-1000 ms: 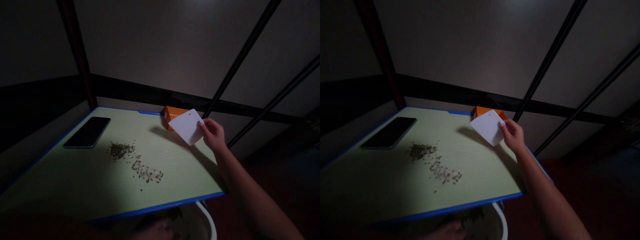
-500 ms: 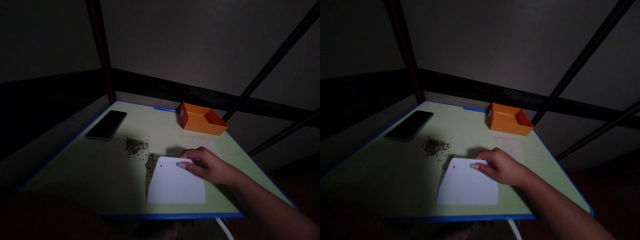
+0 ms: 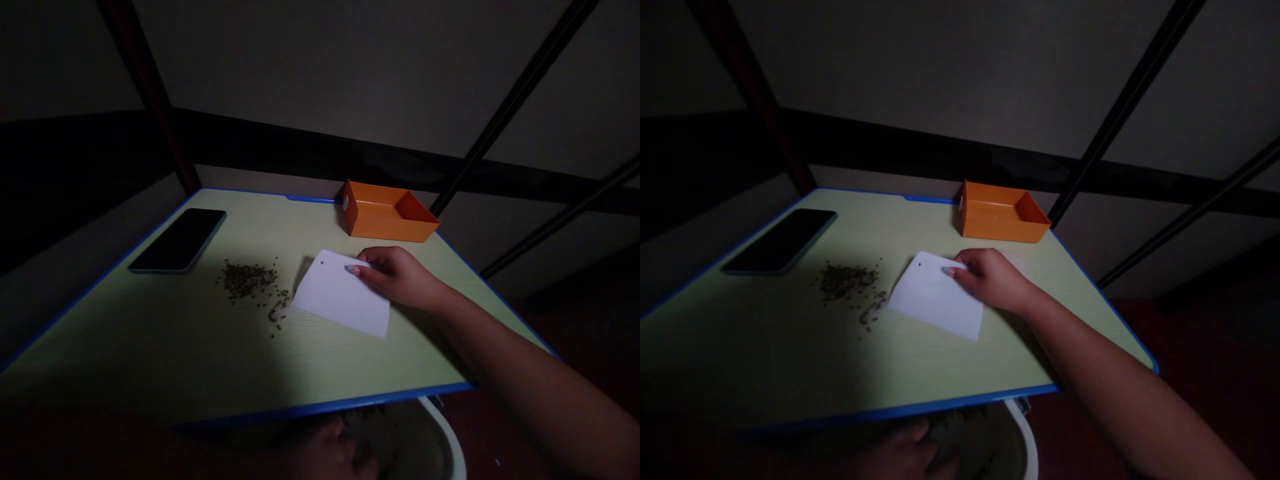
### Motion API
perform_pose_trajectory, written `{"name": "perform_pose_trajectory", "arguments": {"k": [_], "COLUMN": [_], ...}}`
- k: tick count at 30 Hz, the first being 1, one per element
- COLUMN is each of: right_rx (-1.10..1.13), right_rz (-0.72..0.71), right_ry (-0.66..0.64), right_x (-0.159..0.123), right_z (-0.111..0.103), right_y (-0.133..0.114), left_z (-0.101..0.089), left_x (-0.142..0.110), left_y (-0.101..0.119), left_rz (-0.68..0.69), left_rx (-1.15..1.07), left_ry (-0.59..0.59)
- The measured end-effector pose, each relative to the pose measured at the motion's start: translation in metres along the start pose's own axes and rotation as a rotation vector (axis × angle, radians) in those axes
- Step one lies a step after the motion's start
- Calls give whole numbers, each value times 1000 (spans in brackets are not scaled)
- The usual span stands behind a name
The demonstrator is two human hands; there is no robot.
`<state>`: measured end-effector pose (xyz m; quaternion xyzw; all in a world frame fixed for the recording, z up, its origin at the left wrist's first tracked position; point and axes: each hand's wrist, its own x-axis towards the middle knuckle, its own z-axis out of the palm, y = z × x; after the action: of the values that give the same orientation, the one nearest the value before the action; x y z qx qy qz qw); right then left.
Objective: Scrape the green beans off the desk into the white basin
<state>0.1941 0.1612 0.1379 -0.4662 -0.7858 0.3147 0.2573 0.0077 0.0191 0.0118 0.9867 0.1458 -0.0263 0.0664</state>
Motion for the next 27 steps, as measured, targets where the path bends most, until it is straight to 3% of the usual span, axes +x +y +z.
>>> {"name": "perform_pose_trajectory", "arguments": {"k": [5, 9, 17, 21, 27], "right_rx": [157, 40, -234, -262, -289], "right_rz": [44, 21, -26, 64, 43], "right_ry": [84, 228, 329, 441, 484], "right_x": [6, 10, 10, 12, 13], "right_z": [-9, -21, -29, -34, -36], "right_y": [4, 14, 22, 24, 29], "left_z": [-15, -19, -5, 4, 17], "left_x": [-1, -3, -7, -9, -11], "left_y": [-1, -4, -7, -7, -2], "left_rz": [9, 56, 1, -39, -67], "left_rx": [36, 39, -112, -110, -14], "left_ry": [-62, -122, -69, -40, 146]}}
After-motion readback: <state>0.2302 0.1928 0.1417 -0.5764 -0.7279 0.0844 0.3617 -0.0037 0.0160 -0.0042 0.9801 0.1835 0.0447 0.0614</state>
